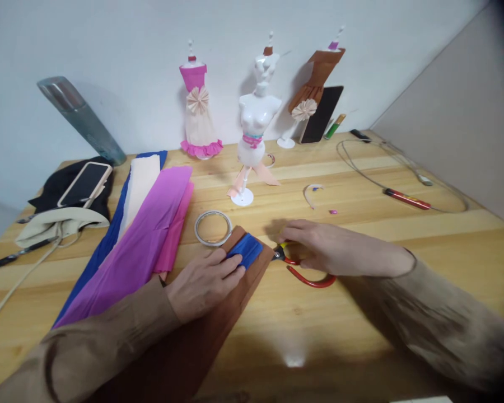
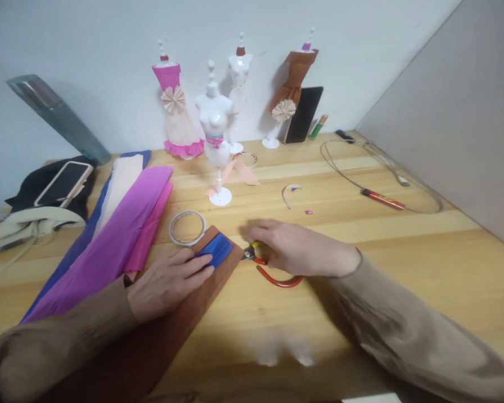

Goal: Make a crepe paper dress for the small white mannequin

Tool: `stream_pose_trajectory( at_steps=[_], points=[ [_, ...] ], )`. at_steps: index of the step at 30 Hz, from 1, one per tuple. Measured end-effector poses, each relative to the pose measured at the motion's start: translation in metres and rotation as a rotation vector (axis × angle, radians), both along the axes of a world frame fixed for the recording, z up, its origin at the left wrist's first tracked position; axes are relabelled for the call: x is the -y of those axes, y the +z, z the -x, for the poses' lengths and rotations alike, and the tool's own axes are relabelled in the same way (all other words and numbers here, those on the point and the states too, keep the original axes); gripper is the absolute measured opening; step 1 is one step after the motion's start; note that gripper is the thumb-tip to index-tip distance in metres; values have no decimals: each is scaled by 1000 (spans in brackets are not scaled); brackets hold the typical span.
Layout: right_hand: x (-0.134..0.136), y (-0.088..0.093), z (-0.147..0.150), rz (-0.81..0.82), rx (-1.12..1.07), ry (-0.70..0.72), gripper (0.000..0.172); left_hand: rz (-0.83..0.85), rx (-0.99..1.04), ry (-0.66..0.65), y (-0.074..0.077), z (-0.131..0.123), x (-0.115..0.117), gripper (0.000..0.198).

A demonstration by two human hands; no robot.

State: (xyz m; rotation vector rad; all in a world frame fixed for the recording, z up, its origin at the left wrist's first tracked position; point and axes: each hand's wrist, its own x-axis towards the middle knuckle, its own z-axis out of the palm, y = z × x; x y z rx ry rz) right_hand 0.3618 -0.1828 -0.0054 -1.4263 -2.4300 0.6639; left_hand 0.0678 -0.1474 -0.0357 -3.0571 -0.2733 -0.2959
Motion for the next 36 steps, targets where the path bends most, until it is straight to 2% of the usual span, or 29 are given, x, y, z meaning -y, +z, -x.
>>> stream_pose_trajectory(
  at_steps=[3, 7, 13, 16, 19, 23, 27, 29, 32, 34, 36],
  points=[
    [15, -6, -5, -6, 138, 22, 56, 12, -1, 5, -2, -1, 1, 29],
    [26, -12, -12, -81, 191, 48, 64, 44, 1, 23, -2, -2, 1, 31],
    [39, -23, -25, -155, 339, -13, 57, 42, 116, 9, -7, -3, 1, 31],
    [41, -30, -32, -185, 365, -34, 53, 53, 100, -1, -11, -3, 1, 31],
    [38, -36, -36, -209, 338, -34, 56, 100, 75, 6, -16, -1, -1, 31],
    [29, -37, -33, -225, 244, -52, 57, 94, 91, 26, -23, 1, -10, 32],
    [13, -30, -29, -154, 139, -156, 49, 76, 52, 98, -24, 3, -23, 33],
    [5, -27, -30, -65, 37, -251, 38, 74, 27, 150, -23, 4, -28, 34],
    [-2, -26, -32, 166, -290, -369, 26, 79, 17, 190, -24, 4, -30, 36],
    [-3, -24, -30, 302, -503, -369, 29, 82, 20, 198, -26, 4, -29, 36],
    [0, -22, -25, 362, -585, -331, 38, 89, 21, 213, -27, 4, -27, 37]
  ],
)
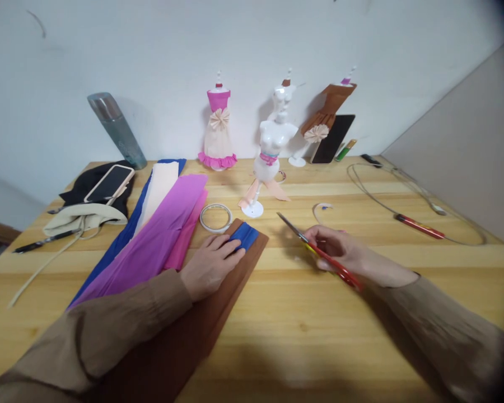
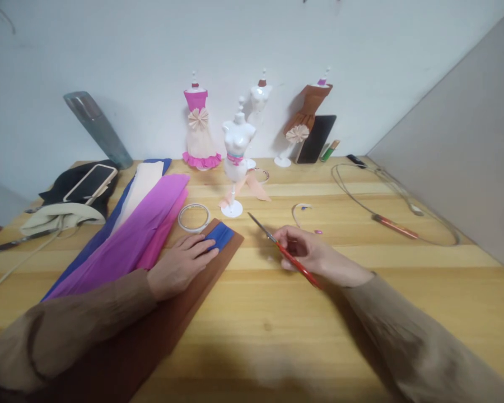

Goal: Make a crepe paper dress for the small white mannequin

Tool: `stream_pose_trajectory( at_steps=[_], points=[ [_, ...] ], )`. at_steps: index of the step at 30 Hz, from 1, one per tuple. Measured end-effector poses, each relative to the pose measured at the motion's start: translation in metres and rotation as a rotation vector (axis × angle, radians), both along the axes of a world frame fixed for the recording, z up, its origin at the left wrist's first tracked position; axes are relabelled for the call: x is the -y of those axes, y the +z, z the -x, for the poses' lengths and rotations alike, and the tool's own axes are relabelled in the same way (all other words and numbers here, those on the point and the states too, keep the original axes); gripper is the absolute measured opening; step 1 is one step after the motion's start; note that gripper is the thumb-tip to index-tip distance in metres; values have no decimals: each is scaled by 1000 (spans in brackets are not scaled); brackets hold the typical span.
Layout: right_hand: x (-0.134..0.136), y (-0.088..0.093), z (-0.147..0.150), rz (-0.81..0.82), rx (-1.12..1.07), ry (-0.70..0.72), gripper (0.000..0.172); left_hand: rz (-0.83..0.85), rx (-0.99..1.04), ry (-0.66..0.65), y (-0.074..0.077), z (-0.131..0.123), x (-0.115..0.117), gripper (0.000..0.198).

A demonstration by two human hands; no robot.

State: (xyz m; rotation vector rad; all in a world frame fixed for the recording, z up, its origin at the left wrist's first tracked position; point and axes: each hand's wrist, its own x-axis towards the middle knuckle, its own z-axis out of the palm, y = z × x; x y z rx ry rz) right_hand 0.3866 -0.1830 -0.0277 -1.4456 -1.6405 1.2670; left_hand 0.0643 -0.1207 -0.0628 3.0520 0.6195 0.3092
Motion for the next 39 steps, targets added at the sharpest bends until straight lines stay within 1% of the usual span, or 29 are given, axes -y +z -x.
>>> stream_pose_trajectory(
  at_steps=[2, 4, 7, 10, 12, 14, 16, 18, 21, 25, 27, 31, 35, 39],
  points=[
    [6, 2, 7, 12, -7, 22, 43, 13, -1, 9, -1, -1, 1, 37],
    [13, 3, 15, 74, -31, 37, 43, 31, 3, 13, -1, -1, 1, 37],
    [23, 6, 22, 254, -92, 54, 41, 80, 32, 14, -1, -2, 1, 39],
    [30, 10, 25, 436, -91, 103, 43, 166, 102, 53, -3, -2, -1, 44],
    [34, 11, 25, 493, -66, 160, 42, 232, 144, 86, -4, -2, -2, 45],
    [36, 10, 24, 477, -40, 212, 41, 292, 167, 91, -5, 0, -4, 47],
    [38, 9, 24, 461, -58, 259, 38, 344, 179, 82, -4, 1, -6, 48],
    [40, 9, 24, 494, -104, 302, 33, 391, 190, 83, -3, 2, -8, 48],
    [39, 15, 26, 546, -97, 349, 36, 450, 199, 84, 0, 2, -9, 51],
    [33, 26, 33, 547, 71, 328, 50, 478, 207, 84, 2, 0, -9, 58],
    [27, 30, 38, 550, 106, 330, 52, 485, 216, 82, 2, -1, -9, 60],
    [19, 31, 49, 559, 111, 328, 57, 504, 228, 81, 1, 0, -11, 64],
    [17, 32, 57, 532, 98, 340, 58, 520, 237, 84, -2, 1, -12, 67],
    [16, 31, 63, 522, 85, 312, 59, 513, 232, 90, -2, 1, -12, 69]
  ],
)
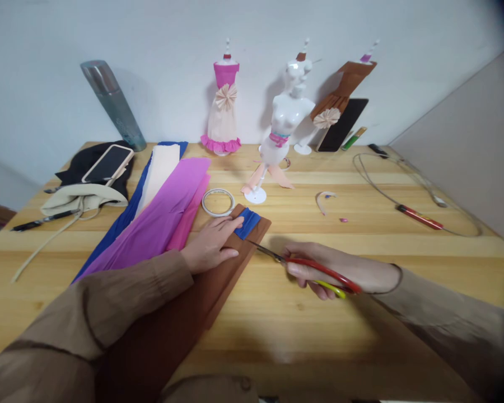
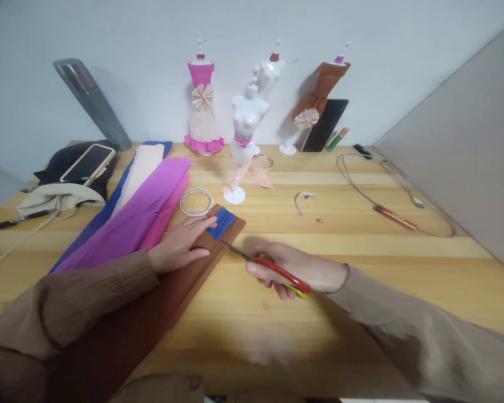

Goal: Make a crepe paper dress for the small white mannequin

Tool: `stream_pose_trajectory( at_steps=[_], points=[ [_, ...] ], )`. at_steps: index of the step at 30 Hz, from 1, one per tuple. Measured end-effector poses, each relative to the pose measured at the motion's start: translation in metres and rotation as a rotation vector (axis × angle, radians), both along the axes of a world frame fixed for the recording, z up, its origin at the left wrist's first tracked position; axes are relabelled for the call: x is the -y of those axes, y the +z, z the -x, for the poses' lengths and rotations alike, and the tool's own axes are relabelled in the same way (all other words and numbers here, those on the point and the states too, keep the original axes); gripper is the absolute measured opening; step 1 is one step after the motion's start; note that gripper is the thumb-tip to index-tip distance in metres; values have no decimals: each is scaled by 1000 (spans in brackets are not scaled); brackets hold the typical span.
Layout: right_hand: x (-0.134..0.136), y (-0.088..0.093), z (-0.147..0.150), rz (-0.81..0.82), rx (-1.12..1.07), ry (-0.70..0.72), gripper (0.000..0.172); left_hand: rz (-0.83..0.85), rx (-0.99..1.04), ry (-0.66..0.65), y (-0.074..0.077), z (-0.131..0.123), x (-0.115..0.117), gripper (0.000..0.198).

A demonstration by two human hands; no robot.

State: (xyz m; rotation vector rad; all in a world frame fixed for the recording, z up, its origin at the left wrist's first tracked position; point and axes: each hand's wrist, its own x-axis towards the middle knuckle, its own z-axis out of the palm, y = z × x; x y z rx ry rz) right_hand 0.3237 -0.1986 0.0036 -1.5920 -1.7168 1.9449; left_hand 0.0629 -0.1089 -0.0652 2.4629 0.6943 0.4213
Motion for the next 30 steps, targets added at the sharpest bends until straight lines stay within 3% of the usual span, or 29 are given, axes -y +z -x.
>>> stream_pose_trajectory(
  at_steps=[11, 21, 30],
  points=[
    [-6, 5, 14, 6, 15, -52, 55, 5, -14, 6, 2, -1, 1, 70],
    [-7, -19, 5, 36, 1, -52, 52, -9, -23, 15, 1, -1, 3, 71],
    [-7, -12, 9, 31, 34, -33, 62, 6, -50, 31, 4, -2, 3, 72]
  ],
)
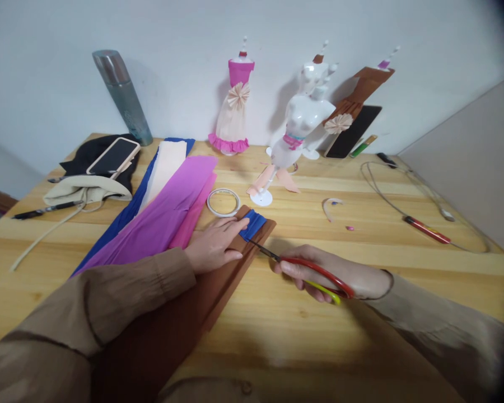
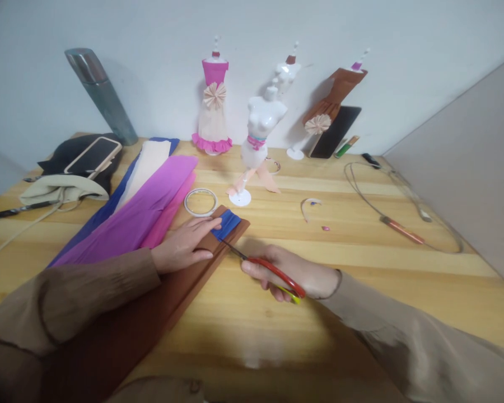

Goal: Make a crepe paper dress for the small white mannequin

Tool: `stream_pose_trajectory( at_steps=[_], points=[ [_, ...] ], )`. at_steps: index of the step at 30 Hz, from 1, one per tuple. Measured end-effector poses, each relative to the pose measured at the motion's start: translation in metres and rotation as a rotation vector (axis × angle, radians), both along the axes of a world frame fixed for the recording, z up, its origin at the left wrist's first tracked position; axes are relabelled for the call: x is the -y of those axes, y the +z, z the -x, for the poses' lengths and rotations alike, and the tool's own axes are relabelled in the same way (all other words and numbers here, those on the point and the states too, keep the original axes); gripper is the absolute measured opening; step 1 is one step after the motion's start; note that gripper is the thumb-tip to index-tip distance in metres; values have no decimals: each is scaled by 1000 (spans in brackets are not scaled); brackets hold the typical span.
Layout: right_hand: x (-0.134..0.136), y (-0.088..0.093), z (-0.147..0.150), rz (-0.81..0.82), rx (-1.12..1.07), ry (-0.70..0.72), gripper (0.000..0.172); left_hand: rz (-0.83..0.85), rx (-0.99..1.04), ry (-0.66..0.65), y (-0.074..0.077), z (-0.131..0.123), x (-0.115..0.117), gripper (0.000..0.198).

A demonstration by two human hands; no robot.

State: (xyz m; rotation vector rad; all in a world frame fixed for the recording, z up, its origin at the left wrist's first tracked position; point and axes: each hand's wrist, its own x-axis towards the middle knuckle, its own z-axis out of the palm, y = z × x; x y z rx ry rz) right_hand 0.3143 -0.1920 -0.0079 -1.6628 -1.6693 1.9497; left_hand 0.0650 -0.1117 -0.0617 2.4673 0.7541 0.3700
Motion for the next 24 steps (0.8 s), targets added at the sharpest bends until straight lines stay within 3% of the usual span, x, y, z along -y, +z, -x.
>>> stream_pose_trajectory(
  at_steps=[6, 24],
  points=[
    [0, -5, -5, 14, 13, 11, 56, -8, 19, -9, -2, 1, 0, 72],
    [-3, -1, 0, -17, 85, 22, 58, 1, 9, -4, 1, 0, 1, 70]
  ],
)
